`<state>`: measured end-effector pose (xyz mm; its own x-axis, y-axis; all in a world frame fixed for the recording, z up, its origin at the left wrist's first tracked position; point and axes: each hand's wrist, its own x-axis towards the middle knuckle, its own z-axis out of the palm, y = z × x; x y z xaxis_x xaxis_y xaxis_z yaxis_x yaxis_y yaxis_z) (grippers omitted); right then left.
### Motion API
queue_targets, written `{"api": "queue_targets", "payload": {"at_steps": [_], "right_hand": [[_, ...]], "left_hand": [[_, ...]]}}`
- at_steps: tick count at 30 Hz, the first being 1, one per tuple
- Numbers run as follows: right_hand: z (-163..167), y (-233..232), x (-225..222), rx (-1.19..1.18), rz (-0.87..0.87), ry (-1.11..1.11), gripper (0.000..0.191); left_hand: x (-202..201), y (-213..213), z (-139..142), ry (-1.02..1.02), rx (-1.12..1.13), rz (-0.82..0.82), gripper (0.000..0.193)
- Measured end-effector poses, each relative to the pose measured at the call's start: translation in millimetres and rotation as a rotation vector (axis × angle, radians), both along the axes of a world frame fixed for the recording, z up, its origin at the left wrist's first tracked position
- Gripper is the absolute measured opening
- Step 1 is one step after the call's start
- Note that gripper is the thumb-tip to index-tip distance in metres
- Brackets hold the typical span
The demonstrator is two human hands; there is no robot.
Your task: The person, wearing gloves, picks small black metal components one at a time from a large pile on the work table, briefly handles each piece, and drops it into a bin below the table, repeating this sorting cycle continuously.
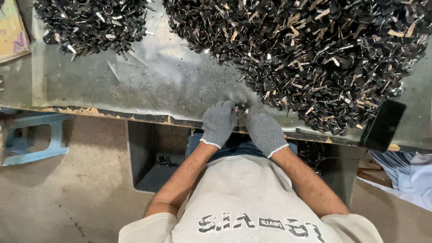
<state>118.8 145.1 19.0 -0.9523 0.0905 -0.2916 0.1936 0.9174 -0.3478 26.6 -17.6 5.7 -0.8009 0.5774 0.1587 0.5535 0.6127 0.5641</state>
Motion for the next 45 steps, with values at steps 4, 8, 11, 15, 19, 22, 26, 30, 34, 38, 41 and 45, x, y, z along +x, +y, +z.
{"api": "queue_targets", "payload": {"at_steps": [4,8,11,15,19,22,26,30,34,38,41,45], "right_hand": [[4,-8,3,-0.05,-0.073,0.166,0.051],[1,-12,-8,0.022,-0.073,0.04,0.028],[-3,-4,-12,-0.081,0.085,0.254,0.016],[-5,2,-11,0.077,-0.01,0.195,0.04],[3,11,-13,0.022,0.033,-0.012,0.035],[9,21,-7,-0.182,-0.07,-0.07,0.034],[6,21,11,-0.266,-0.085,0.339,0.038],[-8,19,10,-0.302,-0.116,0.313,0.025],[-13,23,6,-0.305,-0.1,0.336,0.025],[-12,22,9,-0.287,-0.136,0.365,0.025],[-12,18,11,-0.285,-0.134,0.393,0.02],[-11,18,10,-0.274,-0.157,0.379,0.024]], "left_hand": [[-2,0,1,-0.072,-0.023,-0.004,0.015],[1,-1,0,-0.034,-0.002,-0.034,0.022],[4,-1,-2,-0.072,0.009,-0.008,0.02],[3,0,-1,-0.052,0.036,-0.02,0.014],[-7,-16,24,-0.097,-0.063,-0.104,0.019],[-22,-61,69,-0.172,-0.565,-0.144,0.018],[-26,-99,142,-0.248,-0.643,-0.222,0.036],[-8,-79,200,-0.404,0.123,-0.764,0.043],[2,-59,224,-0.562,0.339,-1.023,0.041],[-10,-64,226,-0.577,0.342,-1.026,0.04],[-8,-74,234,-0.575,0.331,-0.989,0.039],[-4,-82,254,-0.552,0.315,-0.924,0.038]]}}
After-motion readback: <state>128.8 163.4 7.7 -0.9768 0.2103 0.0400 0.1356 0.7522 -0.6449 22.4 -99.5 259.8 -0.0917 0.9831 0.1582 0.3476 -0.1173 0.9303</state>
